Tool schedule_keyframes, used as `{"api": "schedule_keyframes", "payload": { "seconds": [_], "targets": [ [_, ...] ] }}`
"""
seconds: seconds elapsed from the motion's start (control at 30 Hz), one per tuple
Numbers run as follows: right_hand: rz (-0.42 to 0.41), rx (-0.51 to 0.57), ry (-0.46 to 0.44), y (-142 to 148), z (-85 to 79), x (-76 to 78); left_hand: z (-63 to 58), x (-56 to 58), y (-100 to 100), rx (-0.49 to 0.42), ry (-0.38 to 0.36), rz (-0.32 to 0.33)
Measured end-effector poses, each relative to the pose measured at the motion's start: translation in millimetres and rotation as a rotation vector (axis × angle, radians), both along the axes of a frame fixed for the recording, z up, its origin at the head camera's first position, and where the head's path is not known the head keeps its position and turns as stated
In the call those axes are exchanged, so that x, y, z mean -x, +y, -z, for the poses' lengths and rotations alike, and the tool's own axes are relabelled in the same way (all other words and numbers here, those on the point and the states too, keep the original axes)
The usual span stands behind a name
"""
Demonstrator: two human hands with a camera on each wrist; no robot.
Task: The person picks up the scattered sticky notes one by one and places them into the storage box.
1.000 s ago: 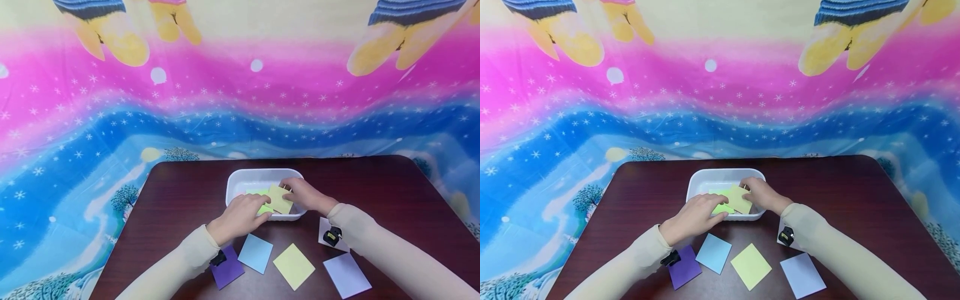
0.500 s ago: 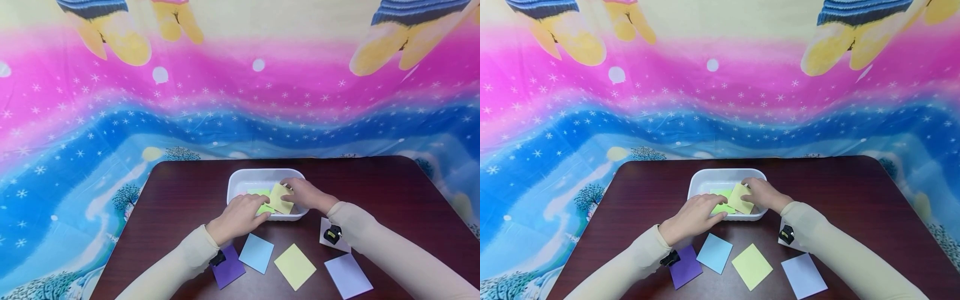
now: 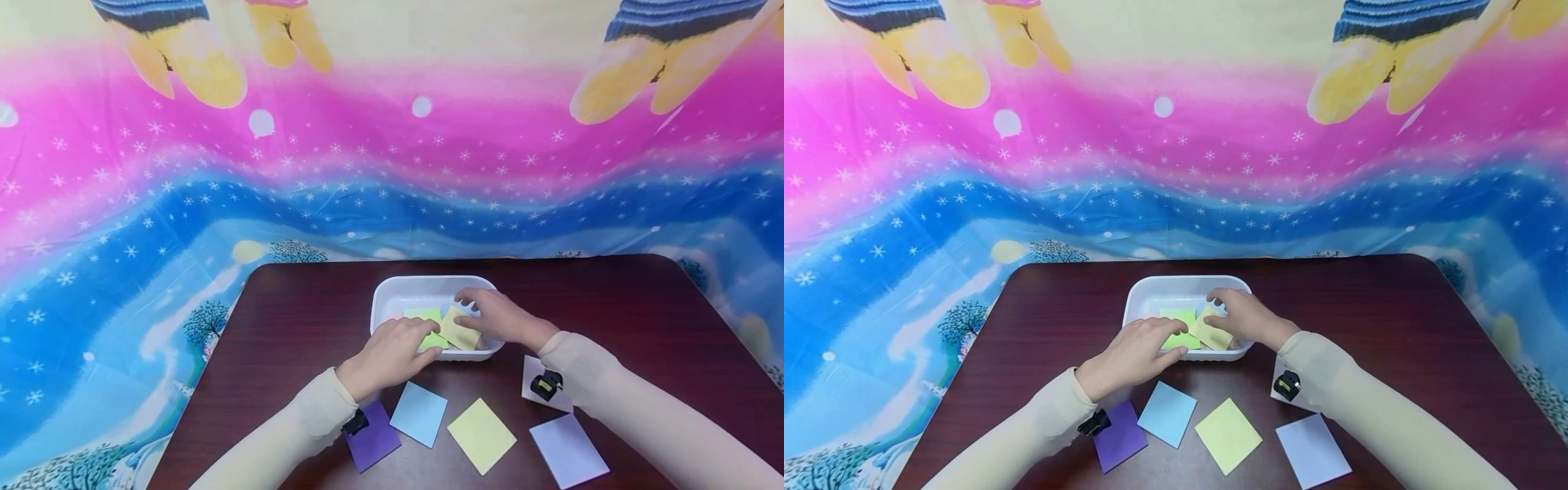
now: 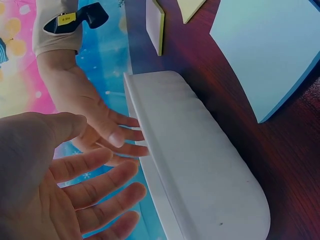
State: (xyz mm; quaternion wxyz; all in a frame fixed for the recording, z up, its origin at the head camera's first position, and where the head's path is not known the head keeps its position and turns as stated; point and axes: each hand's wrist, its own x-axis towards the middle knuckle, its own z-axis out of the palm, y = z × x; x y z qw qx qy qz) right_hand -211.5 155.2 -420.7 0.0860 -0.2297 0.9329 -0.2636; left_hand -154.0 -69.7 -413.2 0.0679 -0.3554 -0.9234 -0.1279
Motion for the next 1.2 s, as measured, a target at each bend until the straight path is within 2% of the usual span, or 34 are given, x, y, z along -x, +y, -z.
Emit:
{"api": "schedule_keyframes", "payload": {
  "seconds": [0.47, 0.73, 1.0, 1.2],
  "targets": [
    [-0.051, 0.067, 0.146, -2.7, -10.2, -28.6, 1.2, -2.0, -4.6, -0.017, -0.026, -0.006],
    [-0.059, 0.070, 0.166, -4.5, -12.1, -45.5, 3.7, -7.7, -10.4, -0.029, -0.011, 0.005],
    [-0.081, 0.050, 0.219, -7.2, -11.9, -58.2, 7.5, -13.1, -19.7, -0.026, -0.021, -0.011],
    [-0.111, 0.057, 0.222, -9.1, -9.2, -66.7, 10.4, -17.3, -27.0, -0.033, -0.031, -0.027]
  ]
}}
